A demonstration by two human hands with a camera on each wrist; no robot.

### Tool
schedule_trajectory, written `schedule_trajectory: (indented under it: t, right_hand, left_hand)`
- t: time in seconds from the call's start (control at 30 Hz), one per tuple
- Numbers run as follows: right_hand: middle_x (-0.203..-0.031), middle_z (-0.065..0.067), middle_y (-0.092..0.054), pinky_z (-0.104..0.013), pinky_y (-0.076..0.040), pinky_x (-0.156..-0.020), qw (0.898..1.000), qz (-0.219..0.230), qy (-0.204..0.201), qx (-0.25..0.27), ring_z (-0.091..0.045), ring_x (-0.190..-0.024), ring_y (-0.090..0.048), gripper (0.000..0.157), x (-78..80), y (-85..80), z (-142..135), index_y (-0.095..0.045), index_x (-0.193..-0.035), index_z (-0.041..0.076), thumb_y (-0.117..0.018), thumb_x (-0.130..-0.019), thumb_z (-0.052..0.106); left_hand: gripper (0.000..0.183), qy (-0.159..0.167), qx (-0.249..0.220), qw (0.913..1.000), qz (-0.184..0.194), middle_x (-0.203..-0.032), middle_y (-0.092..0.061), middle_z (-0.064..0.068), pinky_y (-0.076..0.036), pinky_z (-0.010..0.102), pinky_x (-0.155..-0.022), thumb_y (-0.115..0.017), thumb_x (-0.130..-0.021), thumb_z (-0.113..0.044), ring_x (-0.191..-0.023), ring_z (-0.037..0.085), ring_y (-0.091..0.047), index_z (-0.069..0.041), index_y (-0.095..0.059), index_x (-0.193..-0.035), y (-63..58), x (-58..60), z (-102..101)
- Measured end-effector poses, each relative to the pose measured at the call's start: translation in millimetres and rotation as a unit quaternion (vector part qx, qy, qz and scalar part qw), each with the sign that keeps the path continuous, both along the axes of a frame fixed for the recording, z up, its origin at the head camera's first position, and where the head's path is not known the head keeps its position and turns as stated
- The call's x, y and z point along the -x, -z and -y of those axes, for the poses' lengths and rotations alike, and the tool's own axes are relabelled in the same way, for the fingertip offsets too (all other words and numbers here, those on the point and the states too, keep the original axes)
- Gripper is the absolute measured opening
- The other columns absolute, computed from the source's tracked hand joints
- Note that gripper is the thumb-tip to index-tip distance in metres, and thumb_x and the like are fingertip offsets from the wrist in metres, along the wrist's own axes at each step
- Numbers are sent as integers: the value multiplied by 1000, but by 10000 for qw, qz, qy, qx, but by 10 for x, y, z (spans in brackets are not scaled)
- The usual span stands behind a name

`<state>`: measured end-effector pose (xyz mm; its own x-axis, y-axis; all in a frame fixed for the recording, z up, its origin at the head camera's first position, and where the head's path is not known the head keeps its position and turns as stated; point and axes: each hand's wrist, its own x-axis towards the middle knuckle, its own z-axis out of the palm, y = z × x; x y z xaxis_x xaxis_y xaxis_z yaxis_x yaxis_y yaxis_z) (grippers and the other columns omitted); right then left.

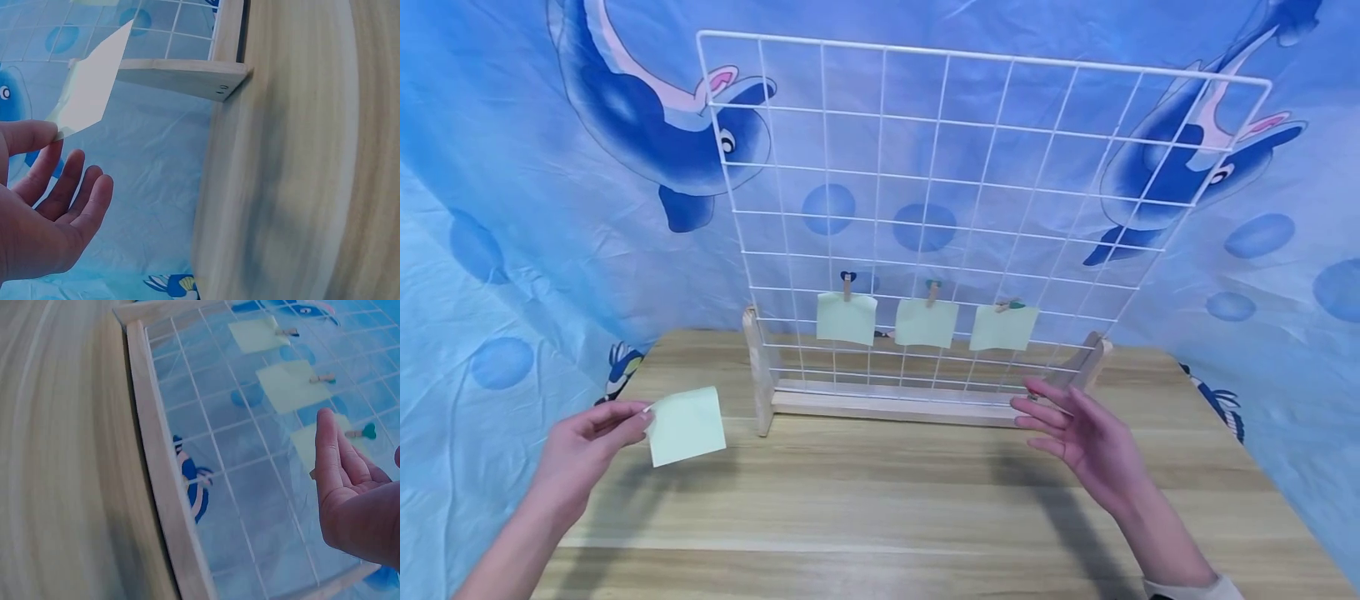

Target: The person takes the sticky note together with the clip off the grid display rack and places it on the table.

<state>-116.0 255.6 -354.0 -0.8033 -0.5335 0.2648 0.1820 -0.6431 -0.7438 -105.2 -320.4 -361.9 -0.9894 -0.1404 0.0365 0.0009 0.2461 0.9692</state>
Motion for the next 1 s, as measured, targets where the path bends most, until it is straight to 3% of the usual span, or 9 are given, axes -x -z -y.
schedule_trajectory:
  t: [0.13,0.33,0.6,1.0]
  right_hand:
    - [-135,-24,-52,-40,-50,-97,9999,101,-40,-10,-33,-122,-55,57,-43,65,-125,-44,-139,-3,-5,-107,23]
    - [-136,-22,-52,-40,-48,-99,9997,218,-6,-117,-32,-123,-54,57,-89,126,-295,-44,-141,0,-4,-107,23]
    - [-135,-22,-53,-39,-47,-100,9990,305,18,-320,-31,-123,-54,56,-167,199,-518,-45,-140,1,-5,-107,22]
    - [-130,-11,-60,-35,-51,-95,9867,705,292,-1433,-22,-118,-59,52,-233,378,-880,-57,-132,13,-11,-108,20]
  left_hand:
    - [11,50,-1,9999,112,-92,-67,-18,-51,13,-69,-66,-92,-16,-78,3,-65,-17,-74,-99,44,-6,26]
    - [10,56,403,9984,381,-90,-65,-21,-50,14,-69,-64,-94,-22,-78,4,-66,-22,-72,-99,111,1,73]
    - [10,199,4,9984,531,-91,-64,-19,-55,20,-71,-63,-94,-17,-79,5,-65,-19,-72,-98,213,20,125]
    - [10,305,295,9963,753,-92,-63,-21,-57,26,-71,-63,-95,-18,-81,2,-63,-17,-72,-99,349,27,258]
